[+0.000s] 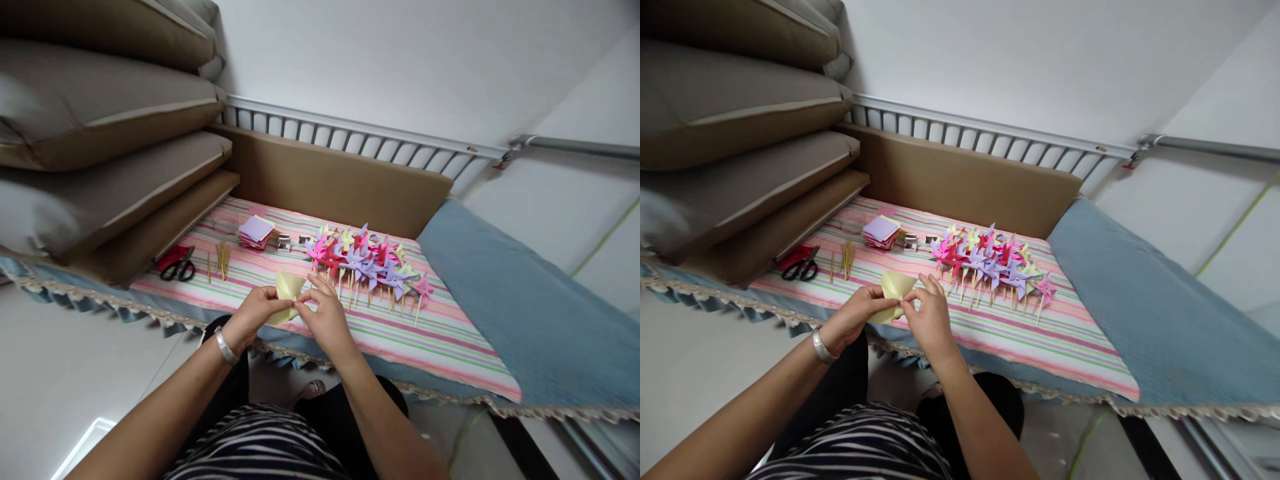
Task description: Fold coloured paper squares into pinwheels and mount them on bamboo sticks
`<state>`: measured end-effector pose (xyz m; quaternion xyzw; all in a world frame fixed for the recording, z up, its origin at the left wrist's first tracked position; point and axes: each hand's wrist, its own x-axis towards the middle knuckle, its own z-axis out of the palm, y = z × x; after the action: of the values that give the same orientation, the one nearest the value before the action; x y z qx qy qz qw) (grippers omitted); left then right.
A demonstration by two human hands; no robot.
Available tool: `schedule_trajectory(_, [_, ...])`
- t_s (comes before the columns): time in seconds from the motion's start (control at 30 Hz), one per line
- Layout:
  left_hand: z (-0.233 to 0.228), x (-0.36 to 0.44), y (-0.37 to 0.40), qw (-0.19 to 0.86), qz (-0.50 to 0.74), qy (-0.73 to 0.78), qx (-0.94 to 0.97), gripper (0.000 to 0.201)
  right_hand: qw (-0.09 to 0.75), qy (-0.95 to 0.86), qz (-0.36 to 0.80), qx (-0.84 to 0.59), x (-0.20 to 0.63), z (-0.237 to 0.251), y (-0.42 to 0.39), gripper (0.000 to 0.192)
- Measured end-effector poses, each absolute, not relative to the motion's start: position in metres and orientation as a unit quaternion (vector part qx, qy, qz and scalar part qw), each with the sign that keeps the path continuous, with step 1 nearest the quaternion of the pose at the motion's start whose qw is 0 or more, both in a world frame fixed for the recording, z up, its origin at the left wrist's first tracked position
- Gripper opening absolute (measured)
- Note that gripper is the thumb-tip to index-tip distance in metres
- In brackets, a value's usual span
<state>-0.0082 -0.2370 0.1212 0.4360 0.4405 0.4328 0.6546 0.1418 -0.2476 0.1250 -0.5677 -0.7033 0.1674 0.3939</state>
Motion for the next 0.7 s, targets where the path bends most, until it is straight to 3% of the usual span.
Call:
schedule_trajectory(0.33, [0.117,-0.014,-0.232,0.653,0.392,0.460,0.456,0.022,0.388,-0.701,0.179,-0.571,0.147,0.127,-0.250,0.006])
schedule_trajectory(0.43, [0.115,-0.018,-0.230,0.655,0.359,0.470,0.470,0.022,0.427,-0.679,0.190,-0.567,0.157,0.134,-0.248,0.025])
schedule_trajectory(0.5, [0.115,-0.019,-0.229,0.660,0.330,0.459,0.495,0.022,0.425,-0.660,0.257,-0.564,0.162,0.139,-0.244,0.045])
schedule_trajectory(0.6, [0.117,-0.020,-0.228,0.663,0.295,0.434,0.535,0.020,0.359,-0.637,0.437,-0.523,0.164,0.146,-0.237,0.073])
schedule_trajectory(0.7, [0.120,-0.018,-0.228,0.655,0.273,0.421,0.565,0.018,0.301,-0.630,0.518,-0.494,0.161,0.147,-0.232,0.084])
